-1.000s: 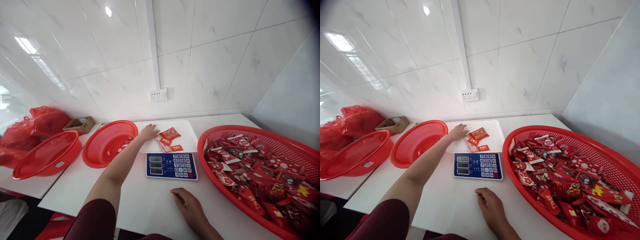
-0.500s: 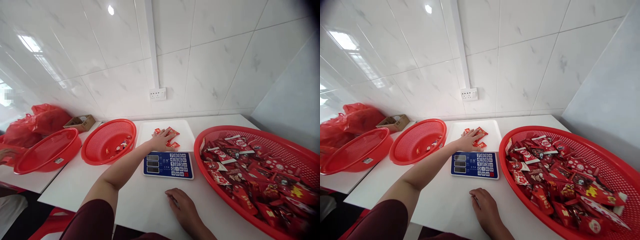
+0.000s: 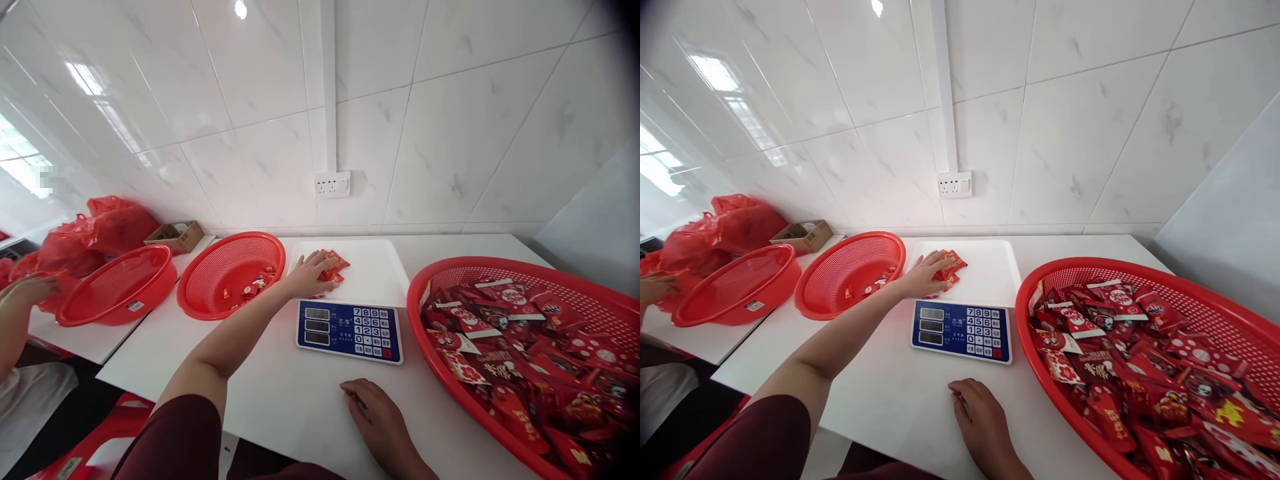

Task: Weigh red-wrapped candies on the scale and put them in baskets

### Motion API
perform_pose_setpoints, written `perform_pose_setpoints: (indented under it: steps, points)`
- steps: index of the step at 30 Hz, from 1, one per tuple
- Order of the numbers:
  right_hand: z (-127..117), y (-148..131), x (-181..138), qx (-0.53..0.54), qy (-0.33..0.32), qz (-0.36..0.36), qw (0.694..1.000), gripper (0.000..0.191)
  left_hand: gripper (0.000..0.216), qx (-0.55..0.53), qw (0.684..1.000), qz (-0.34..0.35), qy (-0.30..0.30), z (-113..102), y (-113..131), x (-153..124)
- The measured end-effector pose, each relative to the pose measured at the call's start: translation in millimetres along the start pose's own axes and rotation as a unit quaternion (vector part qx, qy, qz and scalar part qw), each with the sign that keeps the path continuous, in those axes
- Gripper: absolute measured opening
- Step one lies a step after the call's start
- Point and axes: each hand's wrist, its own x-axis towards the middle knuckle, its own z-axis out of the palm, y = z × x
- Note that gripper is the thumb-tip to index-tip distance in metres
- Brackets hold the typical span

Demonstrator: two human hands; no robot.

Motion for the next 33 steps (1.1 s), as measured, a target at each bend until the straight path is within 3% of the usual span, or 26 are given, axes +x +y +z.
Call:
perform_pose_setpoints:
  steps: [5,11,14,20,25,28,33]
  points:
    - [3,3,0,0.001,-0.007,0.021,1.0,0.027,0.072,-0.009,0.999,-0.04,0.004,0,-6,2]
    - [3,4,0,0.005,0.0,0.025,1.0,0.027,0.062,-0.001,0.996,-0.085,0.024,7,-6,16]
    - [3,4,0,0.006,0.008,0.026,1.0,0.027,0.062,-0.004,0.994,-0.102,0.032,3,-7,8]
    - [-1,3,1,-0.002,-0.001,0.022,1.0,0.024,0.067,0.051,0.984,-0.158,0.063,-11,-25,-66]
    - [-3,2,3,-0.014,-0.023,0.028,0.999,0.027,0.055,0.074,0.961,-0.268,-0.006,-12,-53,-138]
    - [-2,2,3,-0.015,-0.021,0.038,0.999,0.028,0.042,0.12,0.946,-0.3,0.004,-14,-72,-168]
    - [-1,3,4,-0.007,-0.012,0.047,0.999,0.028,0.04,0.175,0.924,-0.337,0.041,-14,-105,-206]
